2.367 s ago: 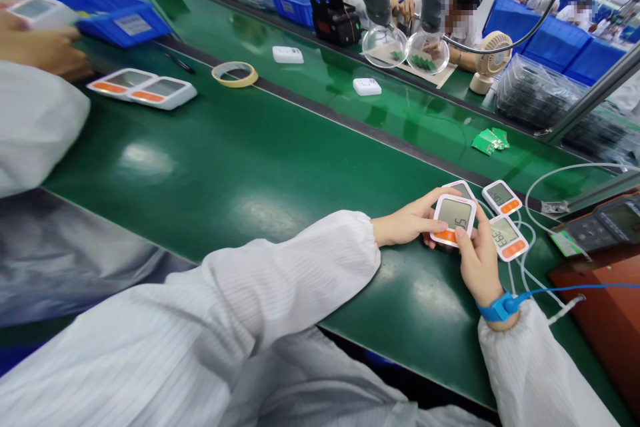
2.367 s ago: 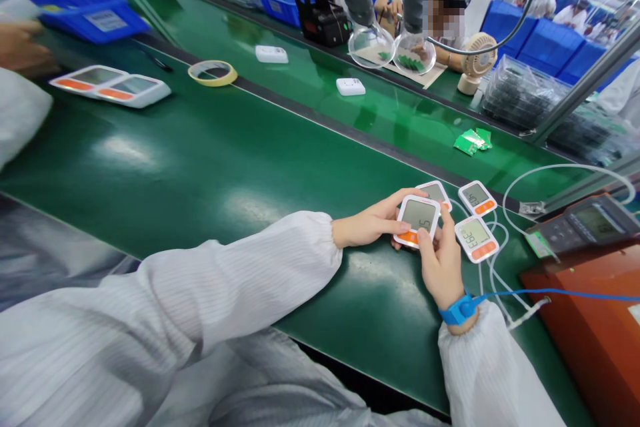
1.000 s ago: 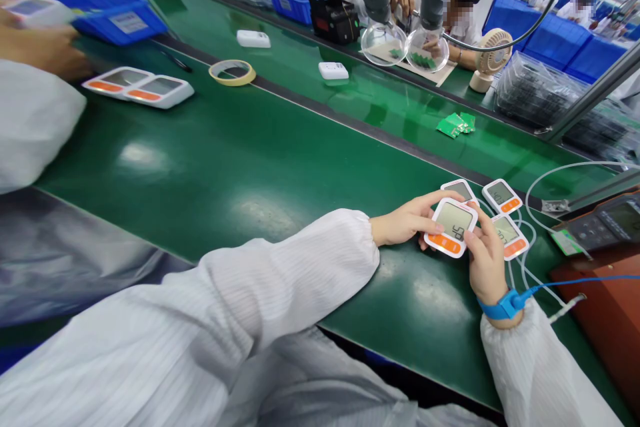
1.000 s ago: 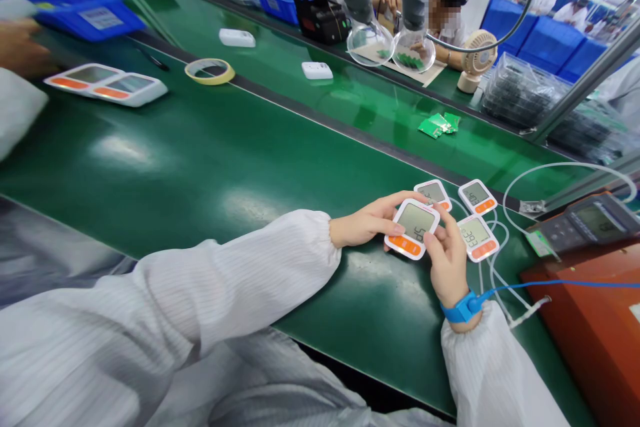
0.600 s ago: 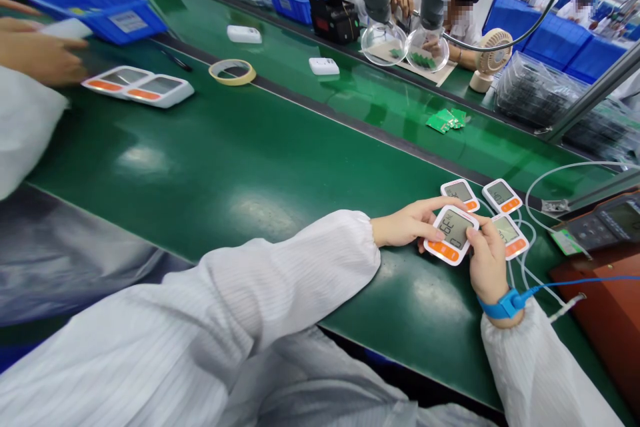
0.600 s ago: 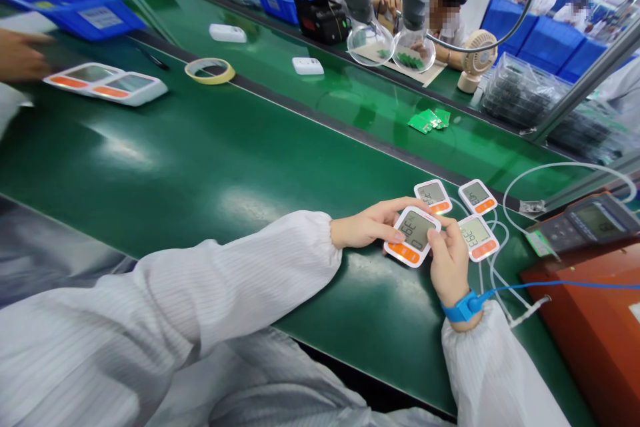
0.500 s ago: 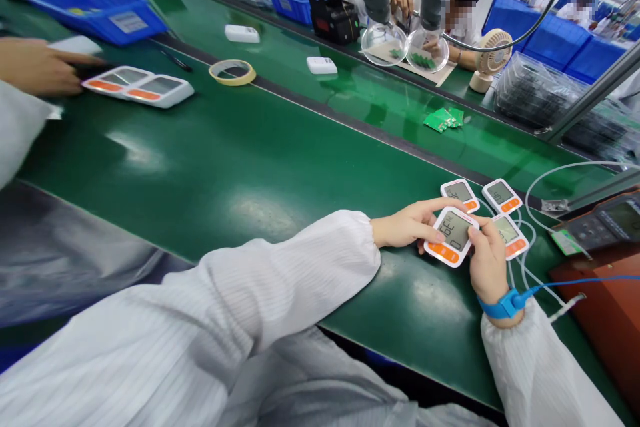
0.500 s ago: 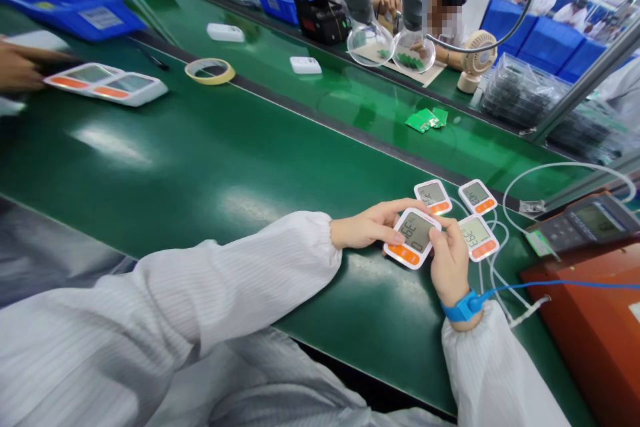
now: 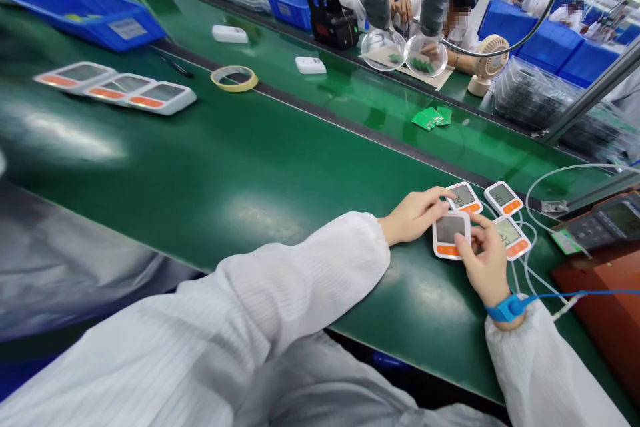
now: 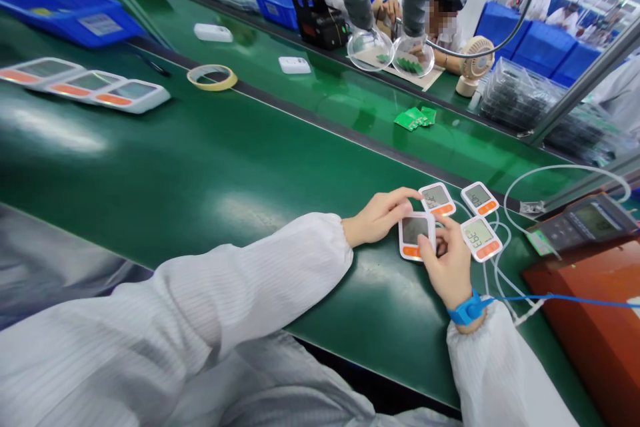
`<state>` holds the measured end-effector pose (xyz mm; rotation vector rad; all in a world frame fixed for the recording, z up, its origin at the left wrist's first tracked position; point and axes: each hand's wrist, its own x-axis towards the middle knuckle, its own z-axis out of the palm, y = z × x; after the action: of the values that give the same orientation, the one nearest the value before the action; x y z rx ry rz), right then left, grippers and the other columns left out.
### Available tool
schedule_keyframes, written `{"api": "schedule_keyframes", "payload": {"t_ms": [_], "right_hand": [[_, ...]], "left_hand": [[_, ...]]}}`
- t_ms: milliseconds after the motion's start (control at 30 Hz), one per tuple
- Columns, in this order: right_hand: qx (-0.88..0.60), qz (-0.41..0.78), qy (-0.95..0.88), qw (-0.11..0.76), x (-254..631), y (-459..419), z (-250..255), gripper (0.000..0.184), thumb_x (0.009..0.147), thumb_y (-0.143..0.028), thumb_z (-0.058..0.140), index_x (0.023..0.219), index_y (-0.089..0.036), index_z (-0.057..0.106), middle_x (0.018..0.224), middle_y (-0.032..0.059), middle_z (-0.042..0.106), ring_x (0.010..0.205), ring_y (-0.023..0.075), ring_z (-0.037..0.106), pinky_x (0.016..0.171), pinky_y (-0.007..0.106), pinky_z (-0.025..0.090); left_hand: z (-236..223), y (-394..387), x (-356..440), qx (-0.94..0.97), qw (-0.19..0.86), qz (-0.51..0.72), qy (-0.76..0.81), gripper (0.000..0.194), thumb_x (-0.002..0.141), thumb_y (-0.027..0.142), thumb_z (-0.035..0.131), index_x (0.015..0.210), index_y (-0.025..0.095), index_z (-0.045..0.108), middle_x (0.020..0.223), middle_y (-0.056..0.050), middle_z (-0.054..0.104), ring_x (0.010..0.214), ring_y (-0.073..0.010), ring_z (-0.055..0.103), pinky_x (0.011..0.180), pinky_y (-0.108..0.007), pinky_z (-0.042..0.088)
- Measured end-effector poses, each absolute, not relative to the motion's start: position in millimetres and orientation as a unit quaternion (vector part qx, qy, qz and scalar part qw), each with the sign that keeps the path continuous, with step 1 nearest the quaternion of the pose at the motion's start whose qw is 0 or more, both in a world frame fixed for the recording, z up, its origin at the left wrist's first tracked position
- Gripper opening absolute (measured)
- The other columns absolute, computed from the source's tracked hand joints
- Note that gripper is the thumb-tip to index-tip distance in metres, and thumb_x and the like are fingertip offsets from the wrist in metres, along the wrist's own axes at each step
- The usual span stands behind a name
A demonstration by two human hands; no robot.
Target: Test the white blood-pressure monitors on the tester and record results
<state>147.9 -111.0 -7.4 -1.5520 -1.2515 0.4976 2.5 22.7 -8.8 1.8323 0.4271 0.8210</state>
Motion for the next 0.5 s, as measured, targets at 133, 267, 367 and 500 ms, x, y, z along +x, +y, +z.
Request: {"api": "schedule_keyframes", "payload": {"t_ms": [133,267,367,500], "right_hand": [[-0.682,0.169,-0.558,0.442,151.3,-110.3,-7.7,0.033,0.087,-0.044,0.062,0.108,-0.019,0.067,0.076,0.0020,0.069,0.059,0.0165,0.058,0.058,0.029,0.048],[-0.705,0.088,-0.552,0.436,162.0,-107.6,-3.4,0.033,0.092,-0.046,0.055,0.096,-0.018,0.071,0.082,0.0054,0.072,0.064,0.0184,0.059,0.062,0.032,0.048],[-0.714,-0.012,-0.550,0.433,173.3,-109.9,7.3,0.032,0.092,-0.045,0.056,0.093,-0.018,0.072,0.083,0.0058,0.071,0.061,0.0172,0.056,0.062,0.032,0.047],[-0.715,-0.166,-0.488,0.472,191.6,-137.6,24.7,0.031,0.094,-0.042,0.056,0.098,-0.016,0.072,0.092,0.0091,0.071,0.072,0.0204,0.063,0.069,0.034,0.050]], "left_hand": [[-10.6,43.3,5.4,0.743,0.479,0.396,0.249,0.040,0.095,0.045,0.040,0.101,0.015,0.064,0.076,-0.003,0.066,0.070,-0.0131,0.060,0.069,-0.024,0.047],[-12.4,62.9,7.4,0.740,0.466,0.396,0.279,0.034,0.091,0.041,0.044,0.086,0.015,0.065,0.070,-0.003,0.065,0.065,-0.0125,0.059,0.065,-0.024,0.047],[-15.1,76.6,7.1,0.739,0.454,0.396,0.301,0.030,0.088,0.038,0.047,0.081,0.015,0.065,0.069,-0.002,0.065,0.062,-0.0123,0.058,0.064,-0.024,0.046],[-19.1,92.3,6.3,0.732,0.458,0.385,0.326,0.026,0.085,0.035,0.049,0.082,0.015,0.066,0.070,-0.003,0.067,0.063,-0.0125,0.060,0.064,-0.024,0.046]]}}
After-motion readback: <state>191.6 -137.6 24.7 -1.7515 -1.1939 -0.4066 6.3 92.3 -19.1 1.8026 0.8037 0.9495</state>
